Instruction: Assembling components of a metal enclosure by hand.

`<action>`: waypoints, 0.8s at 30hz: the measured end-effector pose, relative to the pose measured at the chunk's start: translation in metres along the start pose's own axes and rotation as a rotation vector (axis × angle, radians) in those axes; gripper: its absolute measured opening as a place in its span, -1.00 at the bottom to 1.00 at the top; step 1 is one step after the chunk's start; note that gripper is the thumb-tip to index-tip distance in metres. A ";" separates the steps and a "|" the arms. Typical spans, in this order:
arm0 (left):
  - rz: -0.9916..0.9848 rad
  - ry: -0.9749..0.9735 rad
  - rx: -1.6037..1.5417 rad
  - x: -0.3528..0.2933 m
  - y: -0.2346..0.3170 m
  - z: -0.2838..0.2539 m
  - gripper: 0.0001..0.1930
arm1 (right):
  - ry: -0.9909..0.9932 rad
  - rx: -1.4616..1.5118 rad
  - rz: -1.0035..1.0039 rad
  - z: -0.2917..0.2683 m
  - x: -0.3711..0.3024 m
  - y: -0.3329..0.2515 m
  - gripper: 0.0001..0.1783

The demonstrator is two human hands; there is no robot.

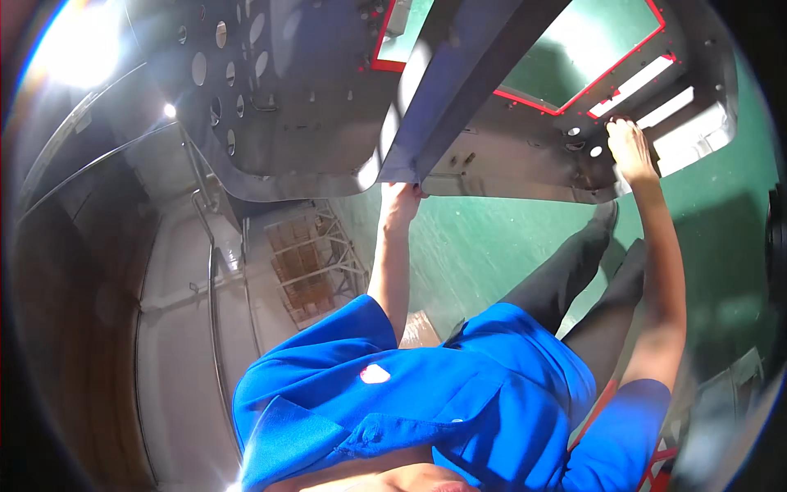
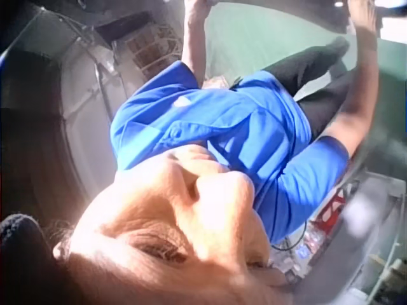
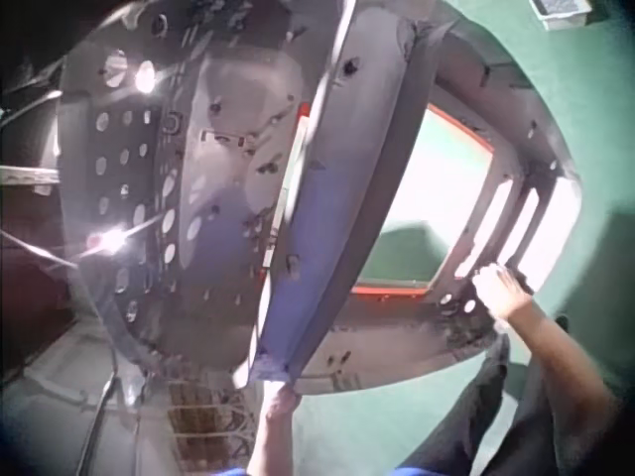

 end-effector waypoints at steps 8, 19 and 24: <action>0.054 0.158 0.212 -0.019 -0.004 -0.009 -0.74 | 0.075 -0.070 -0.074 0.017 0.008 -0.002 -0.87; 0.048 -0.180 -0.013 -0.025 0.010 0.020 -0.87 | 0.081 0.463 0.274 0.043 -0.013 0.003 -0.89; 0.031 -0.247 -0.090 -0.027 0.016 0.027 -0.93 | 0.023 1.375 0.527 0.076 -0.021 -0.005 -0.81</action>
Point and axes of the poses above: each hand's wrist, its own x-axis towards the middle knuckle, its own z-axis out of the palm, y = z × x, the point moved 6 cm from there along x, towards the middle knuckle, and after that the axes turned 14 degrees about x, right-handed, at the moved point
